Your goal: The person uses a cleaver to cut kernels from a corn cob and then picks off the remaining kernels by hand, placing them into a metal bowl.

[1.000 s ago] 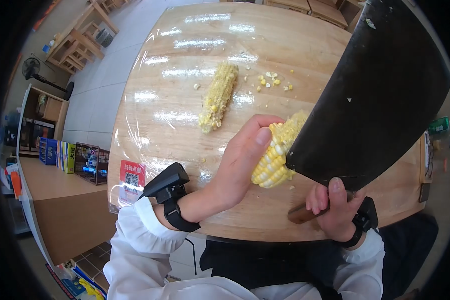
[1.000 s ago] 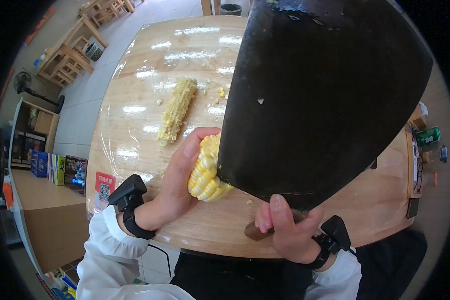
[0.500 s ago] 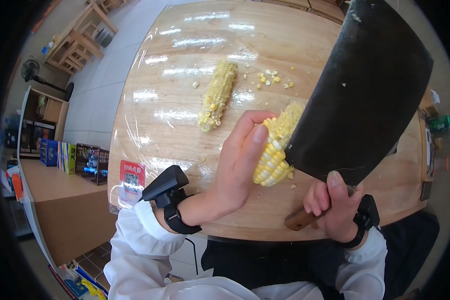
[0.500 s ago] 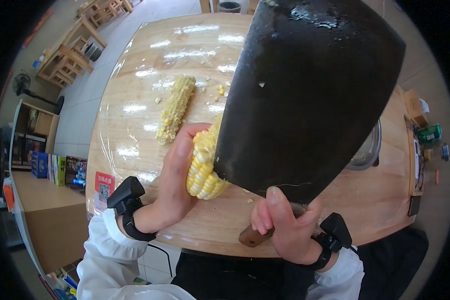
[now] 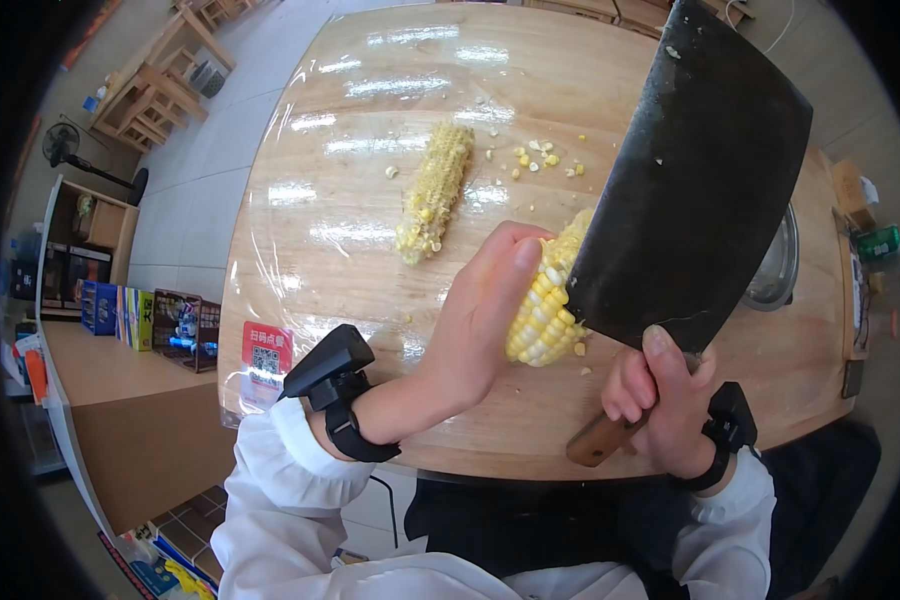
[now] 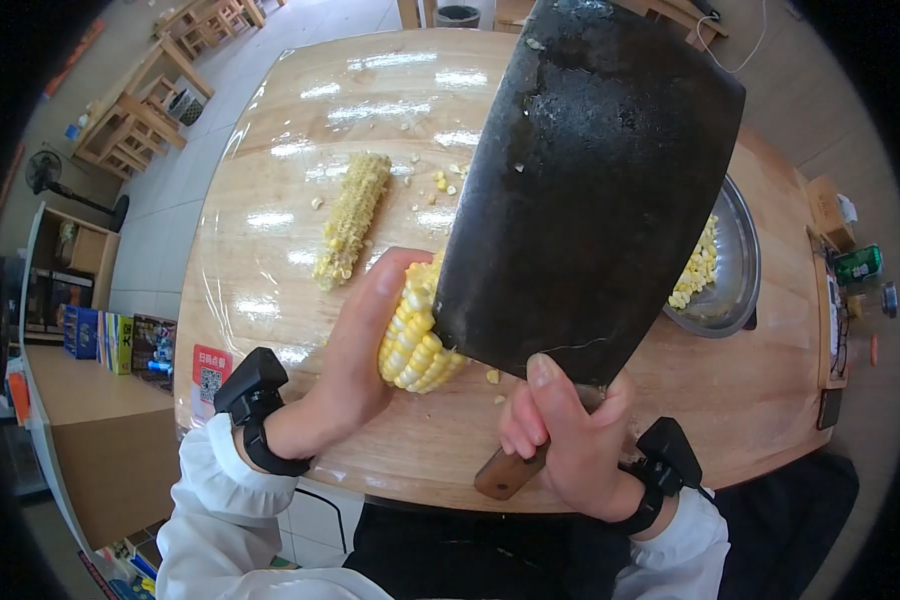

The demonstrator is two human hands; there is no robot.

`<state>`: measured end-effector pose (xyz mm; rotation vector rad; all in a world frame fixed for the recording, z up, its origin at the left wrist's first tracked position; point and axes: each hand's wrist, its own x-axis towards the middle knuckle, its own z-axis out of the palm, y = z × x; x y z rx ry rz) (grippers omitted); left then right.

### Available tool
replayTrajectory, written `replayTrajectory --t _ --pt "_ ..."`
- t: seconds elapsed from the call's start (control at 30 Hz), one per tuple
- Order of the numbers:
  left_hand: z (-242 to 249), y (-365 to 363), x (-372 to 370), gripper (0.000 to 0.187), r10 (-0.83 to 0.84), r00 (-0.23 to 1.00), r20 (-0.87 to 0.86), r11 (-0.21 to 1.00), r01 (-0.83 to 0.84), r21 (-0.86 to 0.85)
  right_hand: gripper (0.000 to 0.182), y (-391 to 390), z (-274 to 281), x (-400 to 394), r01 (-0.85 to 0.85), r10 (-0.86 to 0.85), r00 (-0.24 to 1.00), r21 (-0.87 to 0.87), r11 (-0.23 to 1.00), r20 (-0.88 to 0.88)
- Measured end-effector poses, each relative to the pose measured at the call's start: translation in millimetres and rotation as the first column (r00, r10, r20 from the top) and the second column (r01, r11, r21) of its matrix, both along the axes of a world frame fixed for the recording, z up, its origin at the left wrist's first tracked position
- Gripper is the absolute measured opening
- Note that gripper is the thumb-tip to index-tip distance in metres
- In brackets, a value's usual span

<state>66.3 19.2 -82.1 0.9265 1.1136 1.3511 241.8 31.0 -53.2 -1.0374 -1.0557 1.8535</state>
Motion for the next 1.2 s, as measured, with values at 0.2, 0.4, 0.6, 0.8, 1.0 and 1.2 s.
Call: replayTrajectory --t 0.2,0.4,0.6,0.8,1.0,1.2 --pt "-7.0 -4.6 12.9 0.041 0.109 0.993 -0.035 0.991 -0.106 0.079 0.022 -2.2 -1.2 -3.2 0.019 -0.019 0.999 -0.012 1.0 -0.035" --pt "-5.4 1.6 -2.7 0.04 0.018 0.985 -0.17 0.999 -0.012 0.034 0.022 1.7 -3.3 -1.3 0.001 -0.003 0.999 -0.04 0.999 -0.045" --pt "-12.3 -1.7 7.2 0.043 0.128 0.974 -0.185 0.99 -0.115 0.08 0.021 2.6 -1.0 -5.6 0.024 -0.028 0.998 -0.063 0.998 -0.06" --pt "-13.8 2.1 4.9 0.042 0.064 0.986 -0.153 0.998 -0.061 0.026 0.02 17.9 -4.4 1.2 -0.003 -0.023 0.99 -0.188 0.982 -0.138" --pt "-5.2 7.2 12.3 0.04 0.041 0.999 -0.014 0.998 -0.041 0.037 0.021 23.3 -5.6 6.1 -0.02 -0.008 0.987 -0.171 0.985 -0.163" --pt "-17.9 12.9 6.2 0.043 -0.07 0.974 0.217 0.993 0.089 -0.081 0.019 13.8 30.9 26.9 0.173 -0.172 0.983 0.012 0.985 -0.068"
